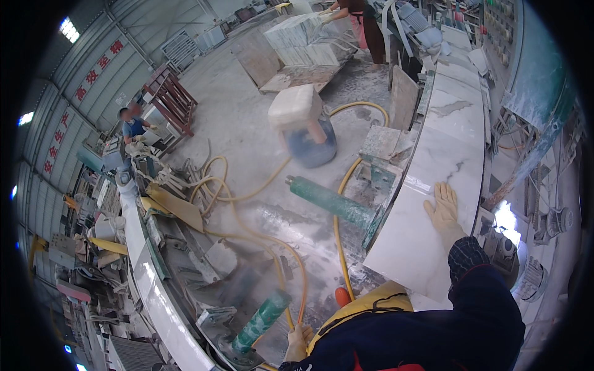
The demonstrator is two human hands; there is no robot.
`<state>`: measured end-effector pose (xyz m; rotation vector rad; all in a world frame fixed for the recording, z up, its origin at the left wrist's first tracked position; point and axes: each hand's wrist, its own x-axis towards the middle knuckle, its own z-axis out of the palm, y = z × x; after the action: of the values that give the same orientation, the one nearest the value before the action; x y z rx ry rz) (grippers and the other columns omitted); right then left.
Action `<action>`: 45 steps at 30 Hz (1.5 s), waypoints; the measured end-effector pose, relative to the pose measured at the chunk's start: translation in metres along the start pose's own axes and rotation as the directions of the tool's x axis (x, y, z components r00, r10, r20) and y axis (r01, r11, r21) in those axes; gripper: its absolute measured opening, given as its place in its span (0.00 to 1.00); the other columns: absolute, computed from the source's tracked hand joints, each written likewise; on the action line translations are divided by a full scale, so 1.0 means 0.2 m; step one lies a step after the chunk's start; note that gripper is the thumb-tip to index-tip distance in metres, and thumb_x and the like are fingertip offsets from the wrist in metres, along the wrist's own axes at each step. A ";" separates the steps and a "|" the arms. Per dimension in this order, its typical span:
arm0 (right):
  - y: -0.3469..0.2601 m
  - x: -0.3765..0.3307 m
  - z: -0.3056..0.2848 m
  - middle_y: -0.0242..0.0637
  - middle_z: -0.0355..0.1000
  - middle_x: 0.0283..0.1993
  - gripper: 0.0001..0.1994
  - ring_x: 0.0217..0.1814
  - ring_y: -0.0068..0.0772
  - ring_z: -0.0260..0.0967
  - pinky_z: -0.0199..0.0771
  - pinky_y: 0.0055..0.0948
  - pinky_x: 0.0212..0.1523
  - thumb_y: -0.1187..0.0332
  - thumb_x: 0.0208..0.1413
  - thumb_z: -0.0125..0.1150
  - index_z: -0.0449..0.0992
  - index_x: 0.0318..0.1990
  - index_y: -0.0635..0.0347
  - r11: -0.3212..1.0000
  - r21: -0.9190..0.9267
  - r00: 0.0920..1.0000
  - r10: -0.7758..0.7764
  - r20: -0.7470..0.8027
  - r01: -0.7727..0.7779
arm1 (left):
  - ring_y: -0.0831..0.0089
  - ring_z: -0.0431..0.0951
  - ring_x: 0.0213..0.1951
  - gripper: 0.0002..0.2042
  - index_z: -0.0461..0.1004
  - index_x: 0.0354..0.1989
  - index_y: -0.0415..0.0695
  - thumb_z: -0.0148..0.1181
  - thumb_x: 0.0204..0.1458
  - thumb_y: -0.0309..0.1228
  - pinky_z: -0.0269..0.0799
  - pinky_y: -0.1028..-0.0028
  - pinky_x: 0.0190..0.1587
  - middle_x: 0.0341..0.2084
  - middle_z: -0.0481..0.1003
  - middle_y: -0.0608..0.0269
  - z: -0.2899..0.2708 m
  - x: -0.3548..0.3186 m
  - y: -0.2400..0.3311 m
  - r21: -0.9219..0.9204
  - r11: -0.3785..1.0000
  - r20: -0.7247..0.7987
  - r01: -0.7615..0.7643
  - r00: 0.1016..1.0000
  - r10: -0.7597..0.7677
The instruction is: The person repeatedly picks up white rectangular tiles, places them on a conveyor-fed polishing machine, and wipes the surface with gloved hands. The person handles each tile one at a time, moving it to and from the machine throughout the clip.
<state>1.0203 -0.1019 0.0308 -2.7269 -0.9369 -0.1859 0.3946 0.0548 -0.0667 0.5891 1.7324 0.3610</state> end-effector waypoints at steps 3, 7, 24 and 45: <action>0.01 0.01 0.00 0.54 0.53 0.79 0.40 0.83 0.53 0.44 0.35 0.48 0.82 0.49 0.62 0.58 0.57 0.75 0.66 1.000 -0.001 1.000 0.010 0.004 -0.010 | 0.57 0.86 0.41 0.17 0.73 0.52 0.38 0.58 0.62 0.38 0.79 0.66 0.34 0.42 0.83 0.49 -0.01 0.01 0.00 -0.005 1.000 0.017 -0.007 1.000 0.007; 0.00 0.02 -0.01 0.53 0.52 0.79 0.40 0.83 0.52 0.43 0.34 0.47 0.82 0.49 0.63 0.57 0.56 0.75 0.65 1.000 -0.004 1.000 0.021 0.018 -0.021 | 0.57 0.86 0.40 0.17 0.73 0.51 0.39 0.58 0.62 0.38 0.78 0.67 0.34 0.41 0.83 0.49 -0.01 0.01 0.01 0.000 1.000 0.023 -0.009 1.000 0.009; -0.01 0.07 -0.06 0.53 0.51 0.80 0.38 0.83 0.52 0.42 0.34 0.46 0.82 0.49 0.64 0.55 0.56 0.75 0.64 0.999 -0.003 0.996 0.053 0.070 -0.053 | 0.63 0.83 0.26 0.16 0.68 0.50 0.32 0.58 0.65 0.35 0.78 0.72 0.22 0.33 0.81 0.46 -0.01 -0.12 0.05 -0.109 0.994 0.031 -0.007 0.999 0.011; 0.05 0.12 -0.02 0.53 0.58 0.76 0.34 0.80 0.53 0.48 0.40 0.47 0.81 0.54 0.63 0.58 0.63 0.72 0.64 0.999 0.040 0.998 0.028 -0.062 -0.026 | 0.59 0.86 0.36 0.15 0.69 0.49 0.34 0.57 0.64 0.35 0.84 0.69 0.32 0.39 0.82 0.44 -0.01 -0.07 0.04 -0.034 0.999 0.069 -0.009 0.998 0.011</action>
<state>1.0441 -0.0966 0.0375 -2.6796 -0.8769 -0.2436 0.3955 0.0540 -0.0513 0.5794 1.6544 0.3720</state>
